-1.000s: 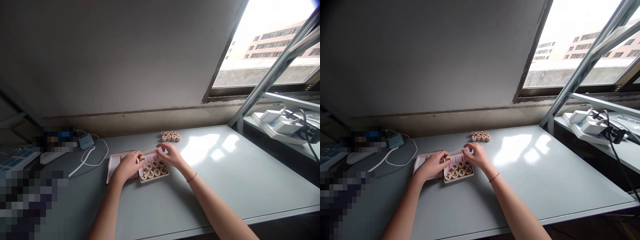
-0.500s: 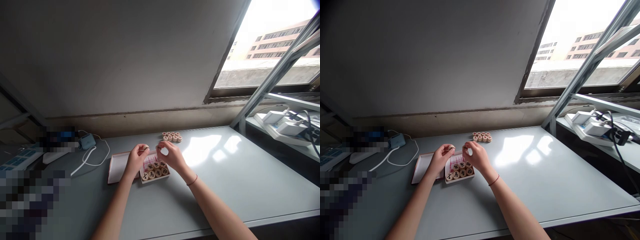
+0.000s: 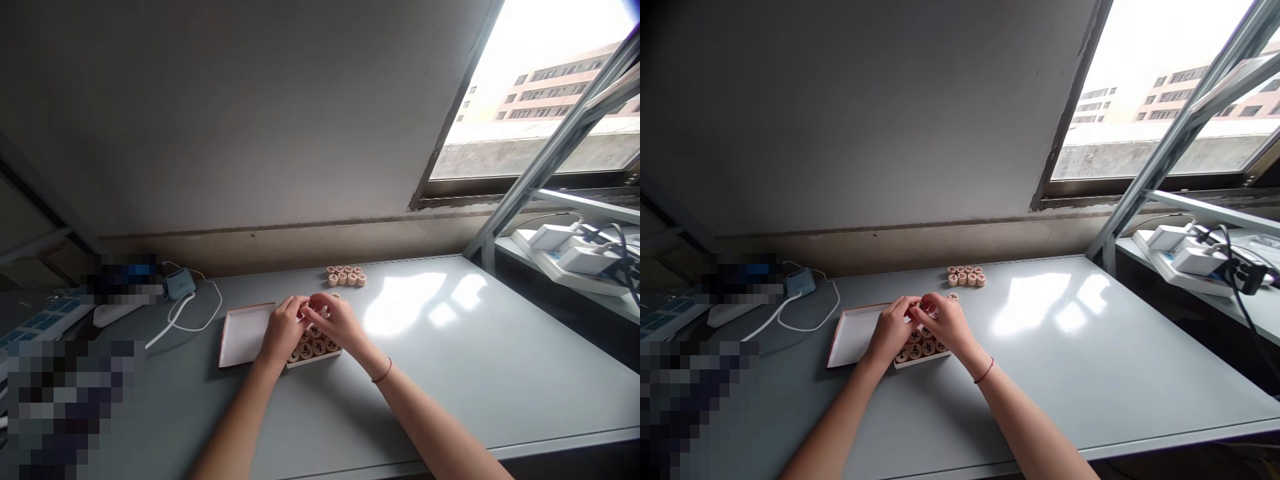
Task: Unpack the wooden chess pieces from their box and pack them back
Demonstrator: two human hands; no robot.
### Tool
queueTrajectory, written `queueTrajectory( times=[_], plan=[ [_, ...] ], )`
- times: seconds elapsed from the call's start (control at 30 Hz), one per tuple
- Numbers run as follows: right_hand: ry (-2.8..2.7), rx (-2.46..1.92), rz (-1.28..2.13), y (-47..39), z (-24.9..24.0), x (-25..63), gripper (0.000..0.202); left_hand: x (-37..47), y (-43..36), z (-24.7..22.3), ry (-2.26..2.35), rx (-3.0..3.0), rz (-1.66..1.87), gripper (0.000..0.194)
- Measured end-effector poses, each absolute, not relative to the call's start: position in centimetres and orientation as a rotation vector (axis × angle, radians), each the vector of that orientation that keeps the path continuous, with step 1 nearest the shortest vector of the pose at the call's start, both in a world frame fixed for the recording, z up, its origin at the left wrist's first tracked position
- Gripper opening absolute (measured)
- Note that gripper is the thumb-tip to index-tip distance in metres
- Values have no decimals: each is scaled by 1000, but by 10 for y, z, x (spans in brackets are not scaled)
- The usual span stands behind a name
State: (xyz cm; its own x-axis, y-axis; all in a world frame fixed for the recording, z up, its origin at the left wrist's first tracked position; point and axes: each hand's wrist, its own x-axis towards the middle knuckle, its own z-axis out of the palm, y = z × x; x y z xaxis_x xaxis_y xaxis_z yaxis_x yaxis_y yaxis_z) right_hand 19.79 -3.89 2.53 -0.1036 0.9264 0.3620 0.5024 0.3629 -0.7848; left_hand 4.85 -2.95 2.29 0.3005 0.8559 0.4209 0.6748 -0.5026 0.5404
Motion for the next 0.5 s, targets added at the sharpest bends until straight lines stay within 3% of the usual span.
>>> queueTrajectory(
  times=[0.13, 0.3, 0.5],
  plan=[
    [-1631, -1245, 706, -35, 23, 202, 21, 48, -29, 22, 1370, 2359, 985, 24],
    [-1607, -1515, 314, -9, -2, 241, 25, 41, -24, 20, 1444, 2399, 881, 27],
    [-1778, -1769, 192, -5, -16, 249, 15, 39, -23, 22, 1482, 2354, 822, 23]
  ],
)
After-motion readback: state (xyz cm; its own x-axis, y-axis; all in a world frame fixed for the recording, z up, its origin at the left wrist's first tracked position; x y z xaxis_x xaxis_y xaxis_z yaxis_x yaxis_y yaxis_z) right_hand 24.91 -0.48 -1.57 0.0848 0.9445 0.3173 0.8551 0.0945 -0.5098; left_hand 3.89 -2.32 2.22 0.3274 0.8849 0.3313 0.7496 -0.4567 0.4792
